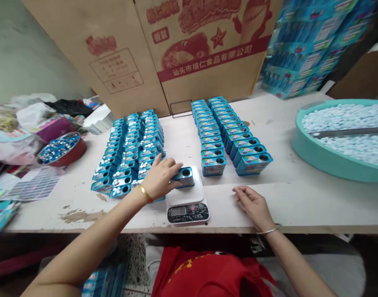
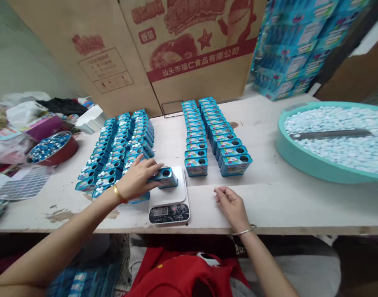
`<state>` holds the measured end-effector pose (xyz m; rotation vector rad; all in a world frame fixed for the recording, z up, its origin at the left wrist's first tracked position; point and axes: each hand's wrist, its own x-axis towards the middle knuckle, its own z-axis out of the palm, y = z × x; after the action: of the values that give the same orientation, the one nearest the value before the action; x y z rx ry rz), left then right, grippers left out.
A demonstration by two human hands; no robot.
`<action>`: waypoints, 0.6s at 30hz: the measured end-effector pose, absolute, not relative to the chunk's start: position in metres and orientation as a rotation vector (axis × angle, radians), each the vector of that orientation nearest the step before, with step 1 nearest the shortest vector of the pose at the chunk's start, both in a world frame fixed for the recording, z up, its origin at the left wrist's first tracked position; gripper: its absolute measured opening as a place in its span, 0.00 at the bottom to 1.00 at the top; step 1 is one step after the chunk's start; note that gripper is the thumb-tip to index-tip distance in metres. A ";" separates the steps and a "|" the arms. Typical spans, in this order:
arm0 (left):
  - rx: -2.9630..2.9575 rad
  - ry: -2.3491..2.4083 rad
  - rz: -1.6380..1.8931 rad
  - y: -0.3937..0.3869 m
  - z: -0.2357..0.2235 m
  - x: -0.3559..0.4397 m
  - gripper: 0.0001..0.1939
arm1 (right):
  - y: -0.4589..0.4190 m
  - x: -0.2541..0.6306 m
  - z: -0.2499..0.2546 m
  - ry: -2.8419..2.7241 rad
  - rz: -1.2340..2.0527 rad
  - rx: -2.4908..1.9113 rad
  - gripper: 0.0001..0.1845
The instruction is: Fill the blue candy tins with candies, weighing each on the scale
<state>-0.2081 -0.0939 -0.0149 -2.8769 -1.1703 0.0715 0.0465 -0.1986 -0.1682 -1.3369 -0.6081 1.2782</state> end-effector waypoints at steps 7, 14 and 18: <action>-2.747 -1.506 -0.935 -0.178 -0.036 -0.247 0.10 | -0.204 0.060 -0.160 -0.239 1.512 -1.209 0.10; -2.503 -1.910 -1.110 -0.226 -0.124 -0.285 0.05 | -0.230 0.028 -0.133 0.127 1.641 -1.179 0.08; -2.435 -1.922 -1.119 -0.219 -0.158 -0.298 0.07 | -0.228 0.015 -0.111 -0.255 1.613 -1.253 0.08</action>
<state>-0.2976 -0.2189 -0.1582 -2.4349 -1.9218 -1.1189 0.0150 -0.2281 -0.1106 -1.2532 -0.2549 1.6131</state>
